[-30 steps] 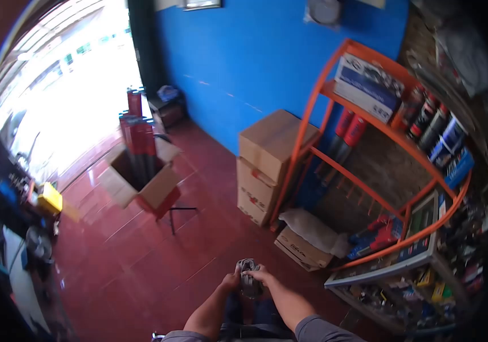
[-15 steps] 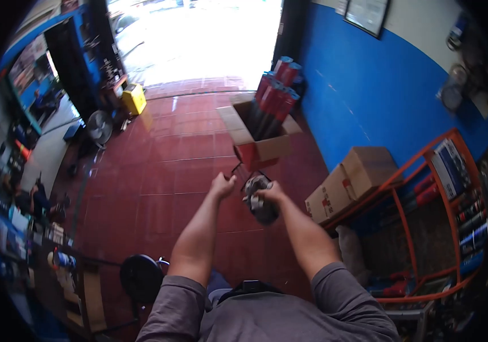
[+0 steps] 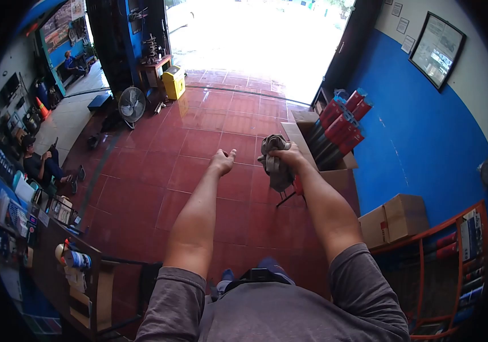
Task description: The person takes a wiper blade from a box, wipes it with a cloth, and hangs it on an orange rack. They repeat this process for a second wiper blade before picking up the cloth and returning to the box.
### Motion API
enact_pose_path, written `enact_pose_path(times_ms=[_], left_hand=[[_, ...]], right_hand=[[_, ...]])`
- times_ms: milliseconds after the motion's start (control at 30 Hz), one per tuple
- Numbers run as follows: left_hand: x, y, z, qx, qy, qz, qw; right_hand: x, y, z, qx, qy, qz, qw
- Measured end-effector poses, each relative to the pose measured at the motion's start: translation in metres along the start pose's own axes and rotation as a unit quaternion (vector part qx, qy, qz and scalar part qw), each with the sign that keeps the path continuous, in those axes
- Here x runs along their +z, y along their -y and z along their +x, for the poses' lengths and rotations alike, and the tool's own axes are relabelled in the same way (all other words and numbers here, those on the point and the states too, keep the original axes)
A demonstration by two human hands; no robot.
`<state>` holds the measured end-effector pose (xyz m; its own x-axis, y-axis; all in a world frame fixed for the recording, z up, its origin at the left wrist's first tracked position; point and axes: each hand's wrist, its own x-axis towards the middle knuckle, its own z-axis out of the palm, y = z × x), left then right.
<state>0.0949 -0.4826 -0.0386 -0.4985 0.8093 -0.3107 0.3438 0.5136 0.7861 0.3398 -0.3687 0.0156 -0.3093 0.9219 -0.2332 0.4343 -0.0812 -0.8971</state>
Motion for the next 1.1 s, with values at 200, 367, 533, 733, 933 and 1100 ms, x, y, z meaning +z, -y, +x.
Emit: enact_pose_path(times_ms=[200, 367, 533, 733, 933, 1100], left_hand=[[-0.013, -0.015, 0.099, -0.028, 0.054, 0.033, 0.998], [-0.002, -0.057, 0.209, 0.012, 0.089, 0.043, 0.995], [0.004, -0.11, 0.312, 0.01, 0.135, 0.026, 0.99], [0.028, -0.182, 0.413, 0.002, 0.229, 0.022, 0.973], [0.083, -0.243, 0.511, 0.089, 0.305, 0.063, 0.946], [0.116, -0.286, 0.571, 0.159, 0.346, 0.093, 0.92]], right_hand=[[0.037, -0.007, 0.124, 0.013, 0.057, 0.057, 0.997], [0.031, 0.016, 0.226, 0.032, 0.034, 0.041, 0.998], [0.011, 0.043, 0.339, 0.009, 0.01, 0.055, 0.998], [-0.035, 0.07, 0.418, 0.034, -0.032, 0.06, 0.997], [-0.085, 0.064, 0.462, 0.102, -0.154, 0.026, 0.982], [-0.12, -0.008, 0.522, 0.115, -0.234, 0.022, 0.965]])
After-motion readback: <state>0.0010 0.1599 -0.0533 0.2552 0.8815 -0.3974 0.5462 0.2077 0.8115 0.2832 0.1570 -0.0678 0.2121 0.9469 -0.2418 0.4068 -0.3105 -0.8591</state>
